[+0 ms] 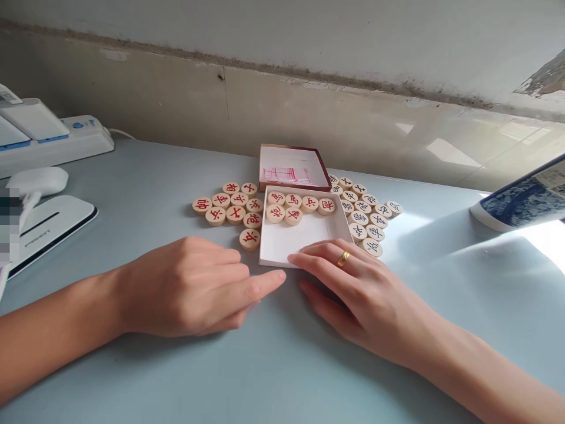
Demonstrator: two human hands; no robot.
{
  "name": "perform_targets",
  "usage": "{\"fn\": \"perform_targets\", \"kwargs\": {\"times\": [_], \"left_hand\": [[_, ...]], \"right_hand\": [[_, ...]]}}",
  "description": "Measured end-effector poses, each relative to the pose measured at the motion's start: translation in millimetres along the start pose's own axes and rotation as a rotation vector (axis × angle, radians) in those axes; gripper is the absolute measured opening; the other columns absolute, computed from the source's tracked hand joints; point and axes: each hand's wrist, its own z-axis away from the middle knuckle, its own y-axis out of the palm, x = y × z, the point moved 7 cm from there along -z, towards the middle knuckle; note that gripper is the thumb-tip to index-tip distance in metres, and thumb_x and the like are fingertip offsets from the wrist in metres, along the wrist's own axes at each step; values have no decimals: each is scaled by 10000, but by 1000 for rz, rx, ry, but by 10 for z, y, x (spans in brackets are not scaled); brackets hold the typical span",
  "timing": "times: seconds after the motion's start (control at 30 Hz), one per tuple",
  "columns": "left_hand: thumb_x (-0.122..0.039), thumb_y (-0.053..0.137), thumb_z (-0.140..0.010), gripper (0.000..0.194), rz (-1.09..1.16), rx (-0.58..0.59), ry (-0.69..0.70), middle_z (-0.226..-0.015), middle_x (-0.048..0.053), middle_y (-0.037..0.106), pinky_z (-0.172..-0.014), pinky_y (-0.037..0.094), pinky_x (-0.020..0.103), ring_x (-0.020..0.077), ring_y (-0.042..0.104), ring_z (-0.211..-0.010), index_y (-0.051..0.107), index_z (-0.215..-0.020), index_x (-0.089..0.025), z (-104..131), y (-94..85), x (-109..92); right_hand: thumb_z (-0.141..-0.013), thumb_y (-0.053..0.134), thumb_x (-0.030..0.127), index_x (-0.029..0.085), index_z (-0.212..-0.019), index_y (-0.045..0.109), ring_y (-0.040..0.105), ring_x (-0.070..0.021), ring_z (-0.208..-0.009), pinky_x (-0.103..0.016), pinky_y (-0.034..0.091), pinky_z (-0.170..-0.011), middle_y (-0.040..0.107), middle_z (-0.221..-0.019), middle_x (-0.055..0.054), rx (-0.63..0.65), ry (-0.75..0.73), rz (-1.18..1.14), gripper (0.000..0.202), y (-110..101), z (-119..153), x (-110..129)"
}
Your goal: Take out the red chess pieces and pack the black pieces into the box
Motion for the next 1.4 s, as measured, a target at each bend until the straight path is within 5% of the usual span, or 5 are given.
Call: {"fn": "perform_targets", "kwargs": {"times": [0.57,1.4], "left_hand": [[-104,559,-950,97,-9,-21,13,-674,9,641,-528,439,326,162,540,-566,653,-971,-118,27,7,-3],[-107,524,-965,189,-33,-20,9,-679,0,643,-535,441,312,155,574,-564,629,-1122,-99,41,-3,5]], "right_hand": [[-993,555,129,94,-1233,599,681,-232,-946,-401,591,-785,705,-1049,-101,0,-5,18,246,11,8,-11],[-998,544,136,116,-1252,585,683,-235,-944,-411,603,-784,716,-1072,-116,31,4,21,258,0,6,-3]]}}
